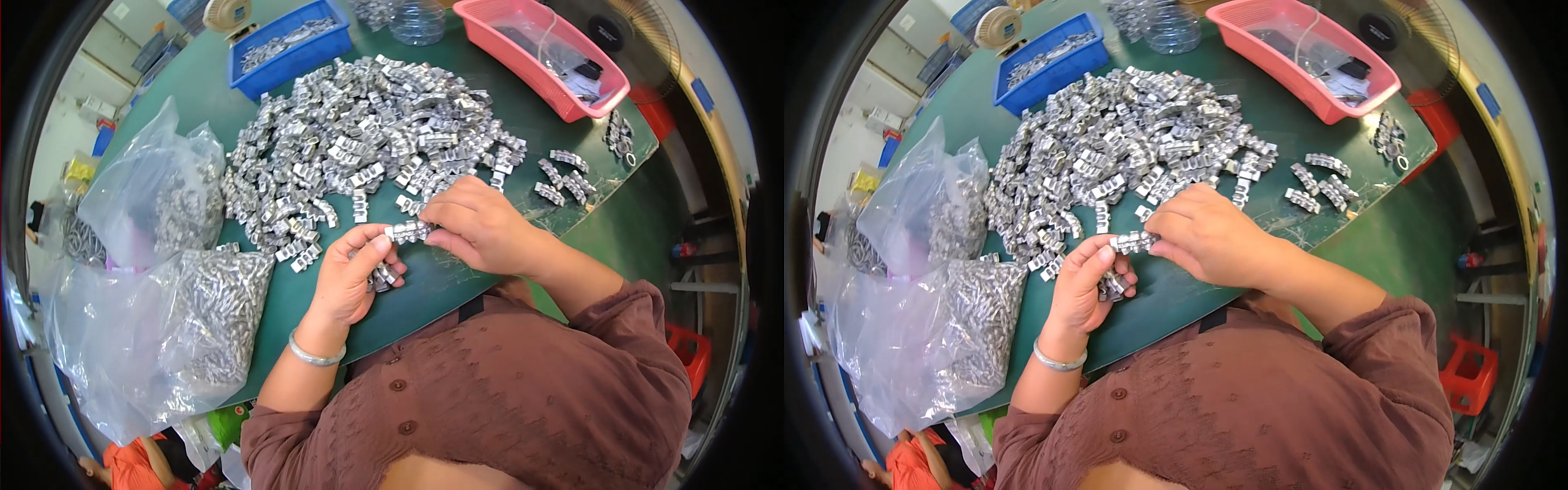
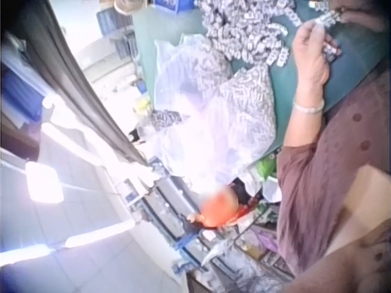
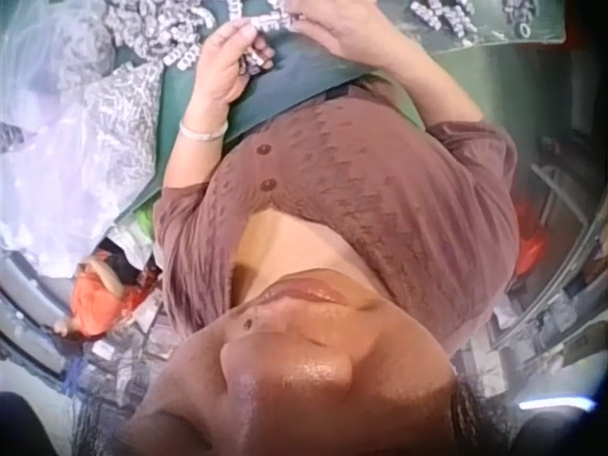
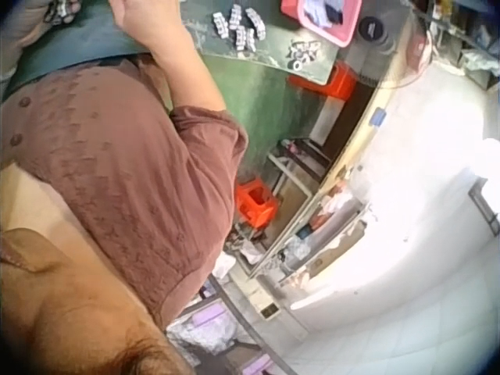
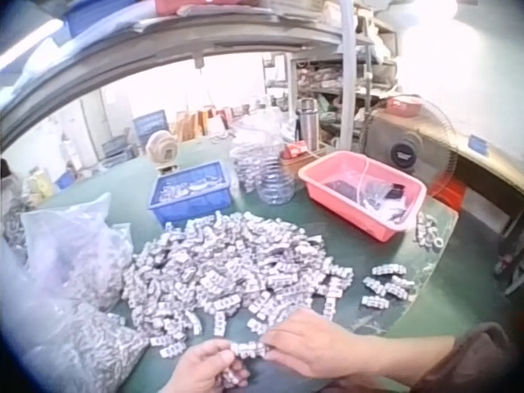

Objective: The person connects small metal components together by hand, linking them into segments and arranging the assembled pieces on the workbench.

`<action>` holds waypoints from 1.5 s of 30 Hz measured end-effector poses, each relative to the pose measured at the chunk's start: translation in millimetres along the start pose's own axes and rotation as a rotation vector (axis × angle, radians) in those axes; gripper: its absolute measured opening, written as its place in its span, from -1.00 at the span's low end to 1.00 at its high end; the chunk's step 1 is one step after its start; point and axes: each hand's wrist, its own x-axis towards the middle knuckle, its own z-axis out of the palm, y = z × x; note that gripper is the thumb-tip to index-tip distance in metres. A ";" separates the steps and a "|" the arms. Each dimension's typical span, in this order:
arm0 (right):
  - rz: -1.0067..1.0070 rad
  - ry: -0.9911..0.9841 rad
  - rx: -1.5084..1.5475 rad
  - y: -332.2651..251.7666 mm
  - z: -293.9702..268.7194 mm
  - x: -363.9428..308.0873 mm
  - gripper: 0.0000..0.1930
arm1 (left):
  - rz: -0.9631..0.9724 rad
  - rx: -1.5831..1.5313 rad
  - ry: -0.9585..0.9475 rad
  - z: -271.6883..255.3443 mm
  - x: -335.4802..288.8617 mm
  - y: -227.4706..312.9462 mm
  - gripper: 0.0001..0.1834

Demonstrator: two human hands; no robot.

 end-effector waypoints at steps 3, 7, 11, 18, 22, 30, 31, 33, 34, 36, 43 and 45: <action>0.106 -0.105 0.129 -0.4 6.1 12.0 -0.78 | 0.038 -0.055 0.003 -7.1 0.1 2.6 -0.82; 0.532 -0.098 0.721 -1.8 14.4 15.5 -0.78 | 0.066 -0.150 -0.008 -10.9 0.3 4.3 -0.84; 0.661 -0.059 1.036 1.2 18.4 18.4 -0.79 | 0.057 -0.194 -0.004 -14.2 2.9 4.5 -0.85; 0.724 -0.072 1.202 4.3 18.8 21.2 -0.78 | 0.040 -0.223 0.014 -15.3 4.7 5.2 -0.85; 0.752 -0.065 1.266 4.4 19.7 21.8 -0.79 | 0.048 -0.238 0.008 -15.8 4.1 4.6 -0.85; 0.775 -0.089 1.315 9.6 22.2 21.2 -0.81 | 0.070 -0.176 0.000 -13.8 1.2 5.8 -0.78; 0.775 -0.090 1.313 9.7 22.1 21.3 -0.81 | 0.075 -0.182 -0.013 -14.0 1.1 5.8 -0.78; 0.784 -0.092 1.313 10.0 22.1 21.2 -0.82 | 0.079 -0.216 -0.029 -14.2 1.1 5.7 -0.81; 0.795 -0.092 1.314 10.2 22.3 21.1 -0.82 | 0.083 -0.250 -0.045 -14.2 1.2 5.7 -0.84; 0.771 -0.082 1.313 10.2 22.7 20.9 -0.83 | 0.085 -0.248 -0.046 -13.7 1.4 6.3 -0.84; 0.494 -0.008 0.944 3.9 28.2 18.3 -0.84 | 0.031 -0.113 0.045 -12.1 1.6 4.3 -0.80; 0.392 -0.047 0.814 6.4 23.4 20.3 -0.83 | 0.045 -0.111 0.043 -11.5 1.5 5.0 -0.79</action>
